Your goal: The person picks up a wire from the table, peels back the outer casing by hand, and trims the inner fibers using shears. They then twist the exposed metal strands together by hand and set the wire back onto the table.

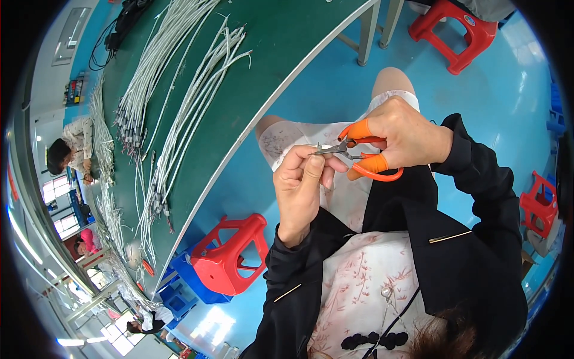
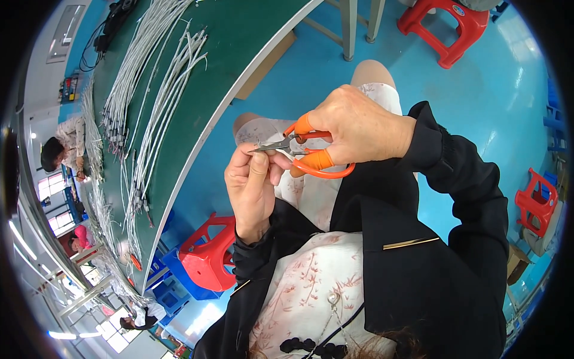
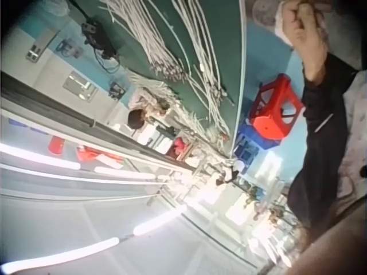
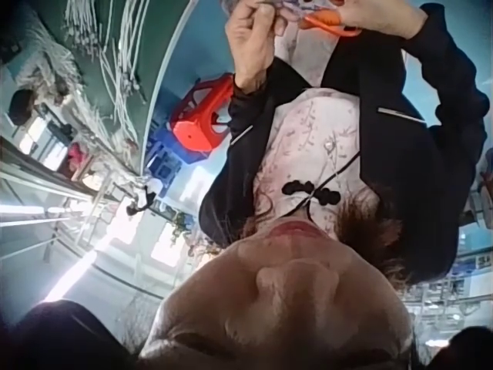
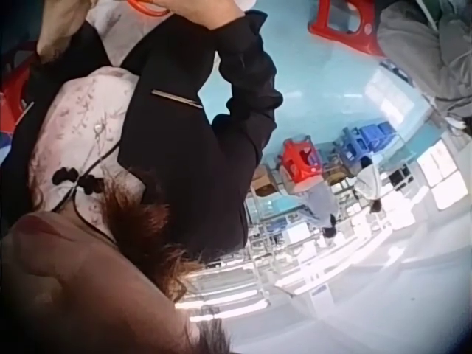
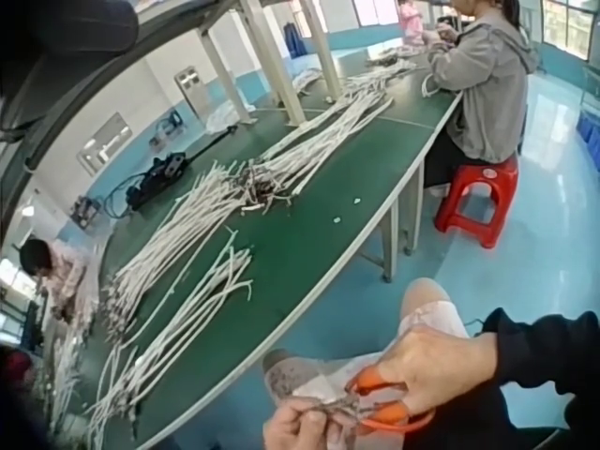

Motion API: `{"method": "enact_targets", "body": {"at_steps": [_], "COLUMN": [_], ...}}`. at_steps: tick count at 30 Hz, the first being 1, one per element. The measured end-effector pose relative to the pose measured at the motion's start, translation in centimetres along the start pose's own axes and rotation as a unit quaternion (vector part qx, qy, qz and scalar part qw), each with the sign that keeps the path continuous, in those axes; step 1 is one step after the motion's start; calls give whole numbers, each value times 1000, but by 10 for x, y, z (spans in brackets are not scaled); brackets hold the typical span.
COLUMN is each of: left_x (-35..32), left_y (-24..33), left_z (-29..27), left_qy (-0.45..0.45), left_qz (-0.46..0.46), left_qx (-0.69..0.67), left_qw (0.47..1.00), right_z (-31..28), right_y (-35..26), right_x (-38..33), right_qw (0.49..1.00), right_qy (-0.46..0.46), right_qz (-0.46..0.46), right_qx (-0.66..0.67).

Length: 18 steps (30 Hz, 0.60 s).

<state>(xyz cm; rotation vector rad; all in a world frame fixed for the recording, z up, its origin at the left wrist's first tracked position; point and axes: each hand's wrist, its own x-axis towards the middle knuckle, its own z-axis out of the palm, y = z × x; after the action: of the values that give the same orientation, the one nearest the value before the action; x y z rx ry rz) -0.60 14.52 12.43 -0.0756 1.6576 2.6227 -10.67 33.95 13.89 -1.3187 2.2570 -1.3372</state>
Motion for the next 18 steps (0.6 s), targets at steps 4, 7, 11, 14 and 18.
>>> {"method": "enact_targets", "body": {"at_steps": [4,7,11,14,18], "left_x": [1,2,2,0,-1], "left_y": [0,0,-1,-2,1], "left_z": [-3,0,4,5,9], "left_qy": [-15,-5,29,37,61], "left_qz": [-7,3,30,36,35], "left_qx": [-6,13,59,74,133], "left_qw": [1000,1000,997,996,989], "right_z": [2,-1,0,1,-1], "right_y": [1,-3,-5,-10,-21], "right_x": [1,2,2,0,1], "right_qw": [1000,1000,999,998,997], "right_qy": [15,10,2,1,3], "right_qz": [-3,13,29,33,30], "right_qx": [18,7,-25,-45,-77]}}
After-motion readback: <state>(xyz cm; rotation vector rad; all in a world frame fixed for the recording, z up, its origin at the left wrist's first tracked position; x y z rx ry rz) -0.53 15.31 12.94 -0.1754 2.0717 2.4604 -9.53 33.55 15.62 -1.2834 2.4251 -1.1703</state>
